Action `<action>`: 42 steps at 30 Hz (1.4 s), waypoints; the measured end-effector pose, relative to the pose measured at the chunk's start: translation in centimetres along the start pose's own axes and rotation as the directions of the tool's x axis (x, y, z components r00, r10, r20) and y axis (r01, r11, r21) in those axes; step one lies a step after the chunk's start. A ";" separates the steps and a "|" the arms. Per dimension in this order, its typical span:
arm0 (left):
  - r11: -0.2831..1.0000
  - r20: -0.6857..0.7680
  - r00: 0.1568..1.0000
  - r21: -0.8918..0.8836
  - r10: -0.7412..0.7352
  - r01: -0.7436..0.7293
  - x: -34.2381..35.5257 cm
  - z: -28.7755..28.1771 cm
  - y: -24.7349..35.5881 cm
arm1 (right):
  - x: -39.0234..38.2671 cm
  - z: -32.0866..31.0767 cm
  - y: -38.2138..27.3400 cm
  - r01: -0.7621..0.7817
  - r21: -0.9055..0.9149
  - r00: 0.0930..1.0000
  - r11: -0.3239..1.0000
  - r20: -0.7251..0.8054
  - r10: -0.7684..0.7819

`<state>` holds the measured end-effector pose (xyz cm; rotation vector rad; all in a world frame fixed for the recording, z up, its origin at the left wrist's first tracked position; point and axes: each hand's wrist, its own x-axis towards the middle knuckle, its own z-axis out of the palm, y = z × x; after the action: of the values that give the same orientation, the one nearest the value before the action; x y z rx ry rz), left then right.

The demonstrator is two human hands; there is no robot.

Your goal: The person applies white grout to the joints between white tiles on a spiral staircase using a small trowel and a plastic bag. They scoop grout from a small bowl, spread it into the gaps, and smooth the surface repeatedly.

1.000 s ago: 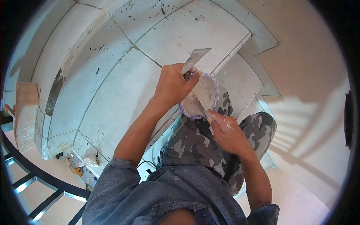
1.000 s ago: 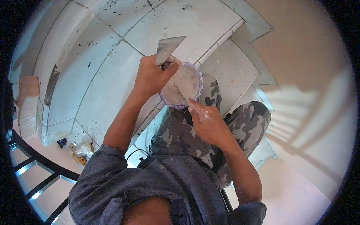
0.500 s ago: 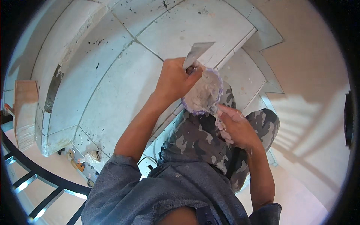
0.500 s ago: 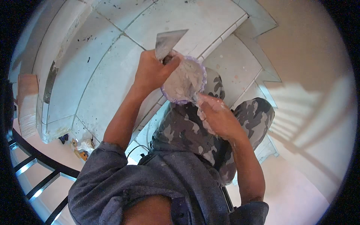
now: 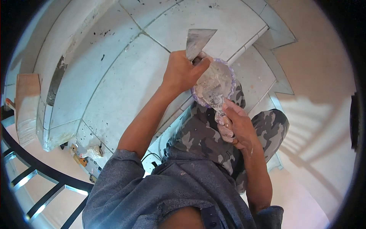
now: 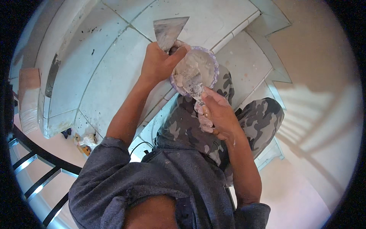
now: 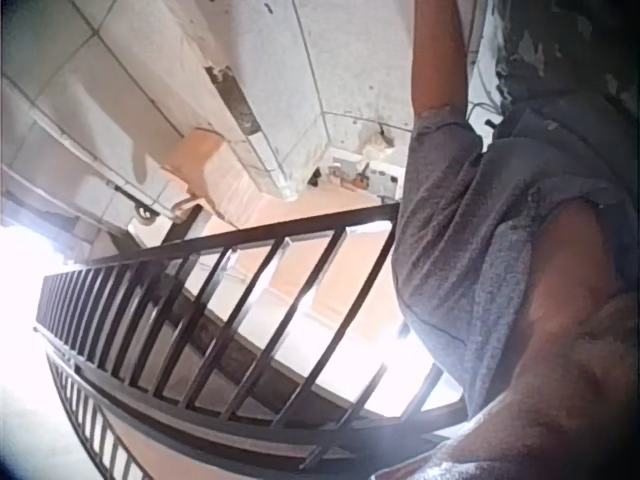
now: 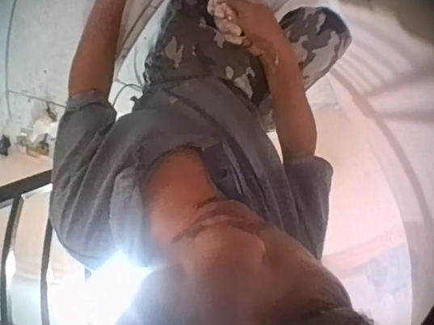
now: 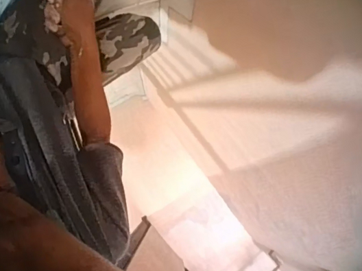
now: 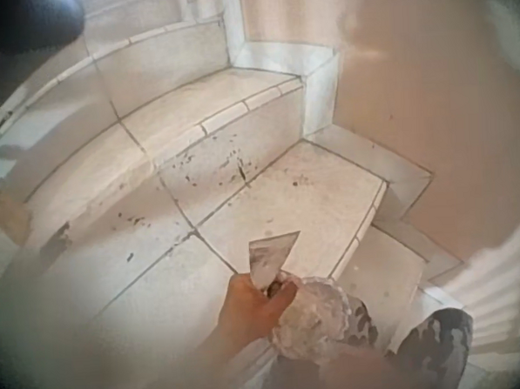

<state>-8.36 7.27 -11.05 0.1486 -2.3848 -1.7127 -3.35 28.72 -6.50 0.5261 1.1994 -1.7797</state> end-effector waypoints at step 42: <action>0.643 0.256 0.890 -0.619 -0.378 0.451 -5.1 -16.4 -5.1 | 5.5 25.9 -0.4 0.467 -0.066 0.703 0.882 0.634 -0.324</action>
<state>0.06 -8.53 -11.31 0.5402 -1.6995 -2.7444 -3.12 3.35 0.97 -0.4729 1.0623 -1.9166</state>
